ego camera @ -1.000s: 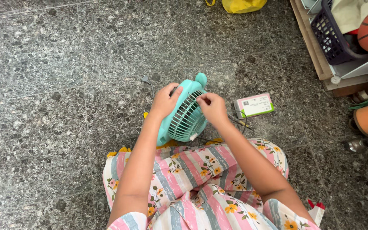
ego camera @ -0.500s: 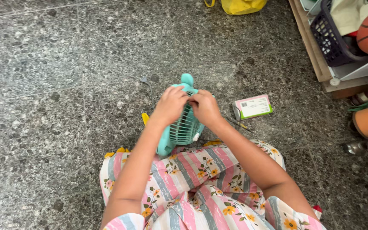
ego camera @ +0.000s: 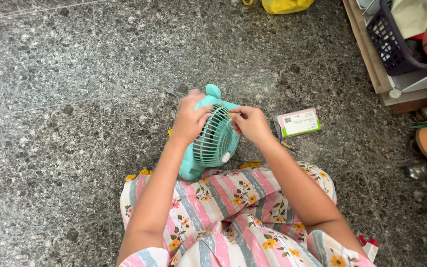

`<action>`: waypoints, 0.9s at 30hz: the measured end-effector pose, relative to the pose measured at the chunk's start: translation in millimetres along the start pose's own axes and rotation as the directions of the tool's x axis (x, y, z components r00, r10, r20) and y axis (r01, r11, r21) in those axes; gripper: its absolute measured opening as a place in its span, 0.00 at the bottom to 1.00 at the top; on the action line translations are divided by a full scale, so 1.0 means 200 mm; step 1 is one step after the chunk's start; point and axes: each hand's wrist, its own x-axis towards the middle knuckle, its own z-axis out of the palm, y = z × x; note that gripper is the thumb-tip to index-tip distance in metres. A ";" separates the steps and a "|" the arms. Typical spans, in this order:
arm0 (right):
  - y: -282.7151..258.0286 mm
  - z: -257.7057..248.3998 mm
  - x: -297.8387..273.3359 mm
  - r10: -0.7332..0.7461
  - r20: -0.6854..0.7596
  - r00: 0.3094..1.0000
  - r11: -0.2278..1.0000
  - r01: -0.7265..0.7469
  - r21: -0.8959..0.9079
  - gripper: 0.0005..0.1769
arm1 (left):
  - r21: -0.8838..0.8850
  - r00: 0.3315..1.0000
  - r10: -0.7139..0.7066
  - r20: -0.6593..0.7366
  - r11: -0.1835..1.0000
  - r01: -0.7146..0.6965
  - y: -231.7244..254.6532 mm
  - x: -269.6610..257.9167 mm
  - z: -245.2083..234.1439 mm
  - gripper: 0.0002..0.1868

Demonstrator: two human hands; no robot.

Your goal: The person sits on the floor and uses a screwdriver to remove screws from the front grille of a small teal electric fan. They detach the grille and set it aside, then continue to unscrew and remove the fan blade and central hub, leaving the fan partially disassembled.

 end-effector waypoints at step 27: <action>-0.59 -0.17 -1.21 -0.876 0.198 0.440 0.339 0.853 -0.396 0.17 | -0.251 0.694 -0.500 0.518 0.687 0.682 0.99 -0.06 -0.77 0.28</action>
